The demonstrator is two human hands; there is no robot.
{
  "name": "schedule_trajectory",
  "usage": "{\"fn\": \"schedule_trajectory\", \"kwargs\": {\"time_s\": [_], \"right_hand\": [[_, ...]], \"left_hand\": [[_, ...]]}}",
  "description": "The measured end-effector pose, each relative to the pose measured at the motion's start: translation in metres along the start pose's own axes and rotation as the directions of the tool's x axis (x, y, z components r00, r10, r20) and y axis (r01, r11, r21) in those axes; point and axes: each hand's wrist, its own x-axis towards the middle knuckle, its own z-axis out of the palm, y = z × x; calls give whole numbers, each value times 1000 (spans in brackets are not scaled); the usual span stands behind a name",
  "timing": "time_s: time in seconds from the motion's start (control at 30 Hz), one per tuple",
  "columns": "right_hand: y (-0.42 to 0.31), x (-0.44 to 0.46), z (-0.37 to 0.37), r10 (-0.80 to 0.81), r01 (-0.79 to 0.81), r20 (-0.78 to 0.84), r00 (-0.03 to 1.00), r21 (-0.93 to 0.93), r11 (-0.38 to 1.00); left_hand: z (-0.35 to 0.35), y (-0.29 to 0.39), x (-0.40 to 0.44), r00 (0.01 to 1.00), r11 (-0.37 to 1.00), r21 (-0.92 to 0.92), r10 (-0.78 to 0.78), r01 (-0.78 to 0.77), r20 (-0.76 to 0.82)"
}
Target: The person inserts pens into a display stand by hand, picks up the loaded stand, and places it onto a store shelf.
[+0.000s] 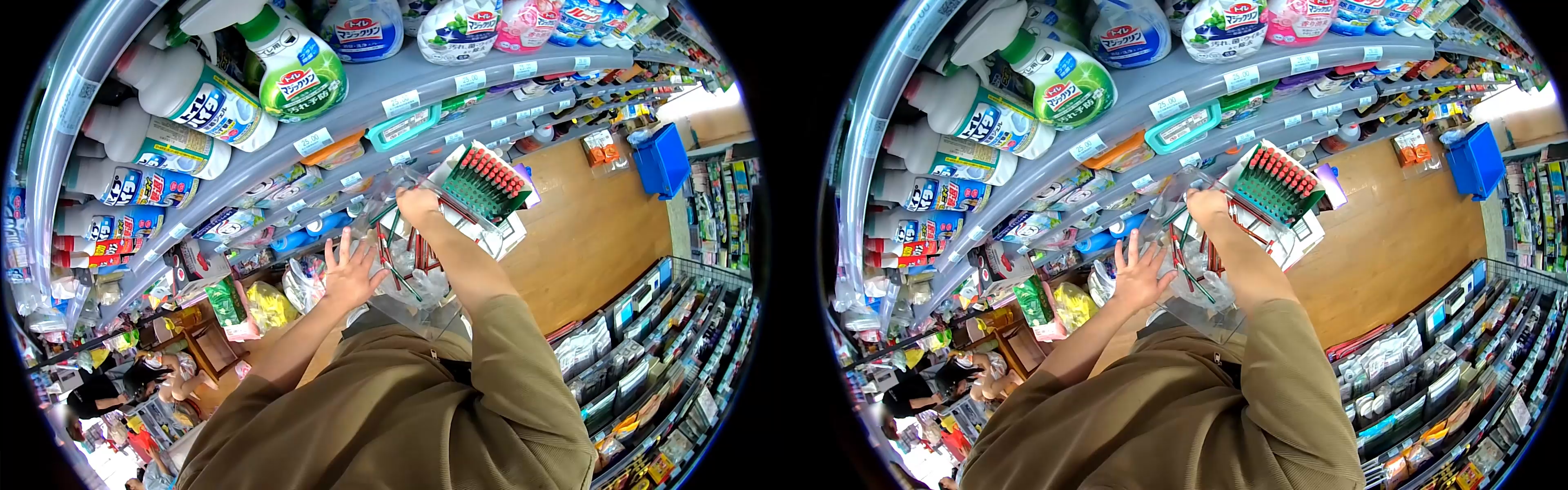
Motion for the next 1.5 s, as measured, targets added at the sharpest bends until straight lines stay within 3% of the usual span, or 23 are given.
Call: {"fn": "schedule_trajectory", "kwargs": {"time_s": [0.17, 0.27, 0.4, 0.43, 0.5, 0.53, 0.6, 0.63, 0.73, 0.83, 0.9, 1.1, 1.5], "right_hand": [[-12, -57, -79, -53, 56, 115, 992, -29, 998], [5, -96, -110, 69, -67, 57, 996, -26, 997], [56, -156, -161, 60, -22, -208, 976, 183, 983], [73, -163, -159, 11, 53, -377, 926, 157, 986], [95, -172, -172, 80, 59, -349, 934, 371, 927], [99, -174, -173, 90, 50, -348, 933, 374, 926], [107, -176, -174, 287, -147, -174, 942, 556, 818], [110, -172, -169, 294, -151, -174, 940, 559, 815], [122, -149, -130, 214, 0, -448, 868, 432, 902], [122, -128, -109, 190, -47, -430, 883, 320, 946], [120, -119, -101, 162, 7, -457, 875, 346, 938], [107, -94, -95, 175, -71, -442, 880, 242, 968], [103, -88, -96, 169, -85, -367, 915, 236, 968]], "left_hand": [[3, 1, -1, 1000, 1000, -1, -21, 21, 22], [4, 0, -2, 1000, 1000, 13, -22, 22, 13], [5, 0, -2, 999, 1000, -18, -10, 10, -46], [5, -1, -2, 999, 1000, -16, -3, 2, -54], [5, -1, -1, 999, 1000, -27, 3, -5, -54], [4, -1, -1, 998, 1000, -31, -1, -1, -55], [4, -1, -1, 999, 999, -41, -6, 5, -43], [4, 0, -2, 999, 999, -39, 0, -2, -41], [6, -1, -1, 998, 999, -53, 6, -9, -57], [6, -1, -1, 998, 999, -41, 2, -4, -57], [7, -2, -2, 997, 999, -33, 8, -11, -81], [5, -1, -2, 995, 999, -39, -2, -2, -97], [5, -1, -2, 996, 999, -44, -12, 8, -84]]}}
